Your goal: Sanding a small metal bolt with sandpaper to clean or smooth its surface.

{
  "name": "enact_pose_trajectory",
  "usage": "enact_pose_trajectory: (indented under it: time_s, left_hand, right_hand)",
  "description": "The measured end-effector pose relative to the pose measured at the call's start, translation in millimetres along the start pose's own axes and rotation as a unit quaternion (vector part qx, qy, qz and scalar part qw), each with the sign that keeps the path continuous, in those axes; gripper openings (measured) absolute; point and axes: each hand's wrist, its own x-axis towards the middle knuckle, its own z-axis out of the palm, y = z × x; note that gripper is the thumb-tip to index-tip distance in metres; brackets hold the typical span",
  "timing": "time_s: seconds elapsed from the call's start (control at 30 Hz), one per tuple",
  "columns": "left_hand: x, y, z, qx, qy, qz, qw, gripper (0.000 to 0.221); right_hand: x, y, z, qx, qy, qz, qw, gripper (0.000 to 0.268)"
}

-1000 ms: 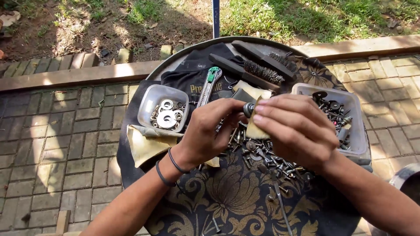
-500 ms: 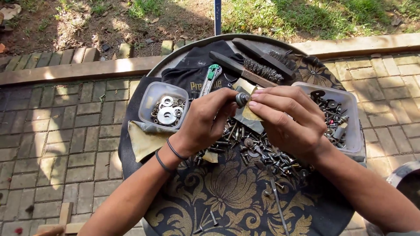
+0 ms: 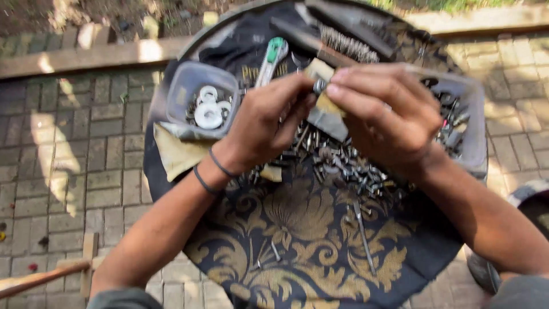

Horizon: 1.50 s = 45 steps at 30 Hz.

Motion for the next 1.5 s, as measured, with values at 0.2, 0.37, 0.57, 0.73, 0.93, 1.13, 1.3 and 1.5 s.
enact_pose_trajectory:
  time_s: [0.2,0.37,0.57,0.73,0.93,1.13,1.3,1.5]
  left_hand:
    - [-4,-5,3,0.001,-0.002,0.006,1.000,0.015]
    - [-6,2,0,0.001,-0.002,0.001,1.000,0.016]
    - [-2,1,0,0.012,0.006,-0.001,1.000,0.013]
    - [-6,-3,5,-0.043,0.006,-0.007,0.999,0.014]
    - [-7,1,0,-0.056,-0.005,-0.014,0.998,0.016]
    - [-2,-2,-7,-0.059,-0.011,0.023,0.998,0.007]
    - [-1,0,-2,-0.081,0.028,-0.027,0.996,0.004]
    - [-3,-1,1,-0.096,0.039,-0.073,0.992,0.005]
  right_hand:
    - [5,-6,-4,0.014,-0.024,-0.009,1.000,0.005]
    - [-2,-8,-6,0.039,-0.027,0.003,0.999,0.008]
    - [3,-3,-5,-0.007,0.000,-0.005,1.000,0.009]
    - [10,-14,-8,0.011,-0.011,0.024,1.000,0.011]
    - [6,-8,-8,0.019,-0.021,0.008,1.000,0.010]
    - [4,-1,-11,0.100,-0.050,0.029,0.993,0.016]
    - [6,-2,-17,0.145,-0.048,0.115,0.981,0.016]
    - [7,0,-16,0.132,-0.048,0.058,0.988,0.027]
